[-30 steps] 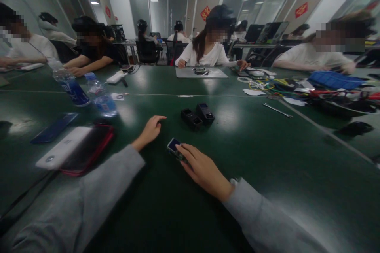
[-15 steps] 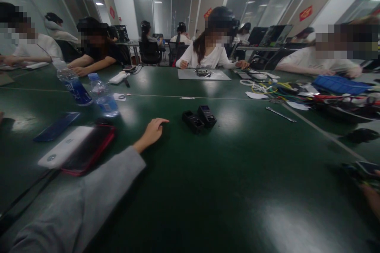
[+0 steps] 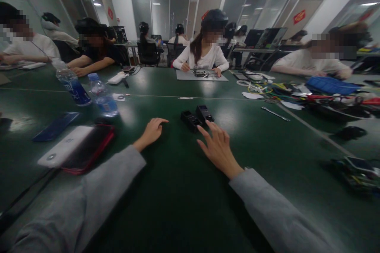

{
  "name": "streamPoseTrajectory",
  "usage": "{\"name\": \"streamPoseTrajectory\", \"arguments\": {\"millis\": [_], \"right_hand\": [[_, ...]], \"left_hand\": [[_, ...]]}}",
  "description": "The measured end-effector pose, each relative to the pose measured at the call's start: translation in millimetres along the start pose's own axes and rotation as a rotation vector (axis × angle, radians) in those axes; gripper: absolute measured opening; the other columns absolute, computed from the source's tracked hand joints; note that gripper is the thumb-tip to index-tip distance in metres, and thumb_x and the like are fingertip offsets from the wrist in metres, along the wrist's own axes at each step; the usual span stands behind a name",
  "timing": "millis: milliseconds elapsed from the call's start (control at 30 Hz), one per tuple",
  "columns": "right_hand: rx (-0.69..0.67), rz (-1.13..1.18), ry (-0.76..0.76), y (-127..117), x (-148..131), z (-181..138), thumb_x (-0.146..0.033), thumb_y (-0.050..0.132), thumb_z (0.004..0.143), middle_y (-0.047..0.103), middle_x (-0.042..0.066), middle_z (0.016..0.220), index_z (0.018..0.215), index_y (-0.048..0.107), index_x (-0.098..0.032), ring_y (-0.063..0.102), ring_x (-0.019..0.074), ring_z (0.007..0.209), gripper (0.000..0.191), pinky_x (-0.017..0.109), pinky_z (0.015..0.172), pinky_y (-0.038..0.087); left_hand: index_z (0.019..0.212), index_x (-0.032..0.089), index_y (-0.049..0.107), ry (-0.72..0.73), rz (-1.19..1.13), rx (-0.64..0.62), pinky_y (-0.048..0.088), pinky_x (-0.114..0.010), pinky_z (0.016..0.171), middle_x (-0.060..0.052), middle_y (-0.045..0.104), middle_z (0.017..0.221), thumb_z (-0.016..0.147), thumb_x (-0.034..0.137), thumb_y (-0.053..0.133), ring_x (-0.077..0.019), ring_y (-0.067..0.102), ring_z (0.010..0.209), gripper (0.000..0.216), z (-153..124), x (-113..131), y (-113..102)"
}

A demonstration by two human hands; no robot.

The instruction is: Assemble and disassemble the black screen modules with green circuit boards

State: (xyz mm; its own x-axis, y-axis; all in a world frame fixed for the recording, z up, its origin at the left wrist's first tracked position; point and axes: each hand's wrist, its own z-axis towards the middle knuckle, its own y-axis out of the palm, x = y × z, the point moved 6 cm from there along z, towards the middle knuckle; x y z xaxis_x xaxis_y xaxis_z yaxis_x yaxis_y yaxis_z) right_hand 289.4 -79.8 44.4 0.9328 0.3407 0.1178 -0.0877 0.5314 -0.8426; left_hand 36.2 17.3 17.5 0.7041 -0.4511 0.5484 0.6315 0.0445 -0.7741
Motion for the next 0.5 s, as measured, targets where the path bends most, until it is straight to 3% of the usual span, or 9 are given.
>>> {"name": "streamPoseTrajectory", "arguments": {"millis": [100,200,333,400,500], "right_hand": [[0.0,0.059,-0.019,22,-29,41,-0.035,0.036,0.098,0.024,0.01,0.154,0.148,0.026,-0.023,0.022,0.0278,0.141,0.052,0.052,0.113,0.02],[-0.029,0.147,-0.007,35,-32,55,-0.033,0.034,0.098,0.036,0.012,0.148,0.145,0.03,-0.019,0.031,0.0273,0.136,0.05,0.049,0.107,0.033],[0.041,0.178,0.128,26,-21,41,-0.039,0.039,0.096,0.052,0.017,0.126,0.125,0.05,-0.013,0.048,0.0319,0.118,0.041,0.049,0.093,0.045],[0.069,0.189,0.198,15,-20,29,-0.044,0.044,0.094,0.052,0.018,0.122,0.124,0.05,-0.012,0.051,0.0323,0.112,0.044,0.048,0.09,0.047],[-0.011,0.248,0.183,4,-30,11,-0.046,0.043,0.095,0.051,0.017,0.122,0.133,0.044,-0.016,0.054,0.0306,0.108,0.049,0.047,0.086,0.051]], "left_hand": [[0.118,0.023,0.059,-0.004,0.004,-0.006,0.041,-0.042,0.101,-0.004,0.06,0.124,0.089,0.011,0.041,-0.0211,0.049,0.119,0.036,0,0,1],[0.119,0.023,0.059,-0.007,0.013,-0.016,0.041,-0.042,0.102,-0.004,0.06,0.125,0.09,0.015,0.044,-0.0207,0.049,0.119,0.034,0,0,1],[0.118,0.024,0.059,-0.008,0.012,-0.018,0.041,-0.043,0.101,-0.004,0.06,0.124,0.091,0.018,0.044,-0.0209,0.05,0.118,0.032,0,1,0],[0.117,0.024,0.059,-0.004,0.004,-0.016,0.041,-0.044,0.101,-0.004,0.06,0.123,0.091,0.018,0.045,-0.0215,0.05,0.118,0.031,0,1,0],[0.116,0.024,0.059,0.001,-0.013,-0.013,0.041,-0.044,0.101,-0.004,0.06,0.123,0.091,0.019,0.045,-0.022,0.049,0.119,0.03,0,1,0]]}}
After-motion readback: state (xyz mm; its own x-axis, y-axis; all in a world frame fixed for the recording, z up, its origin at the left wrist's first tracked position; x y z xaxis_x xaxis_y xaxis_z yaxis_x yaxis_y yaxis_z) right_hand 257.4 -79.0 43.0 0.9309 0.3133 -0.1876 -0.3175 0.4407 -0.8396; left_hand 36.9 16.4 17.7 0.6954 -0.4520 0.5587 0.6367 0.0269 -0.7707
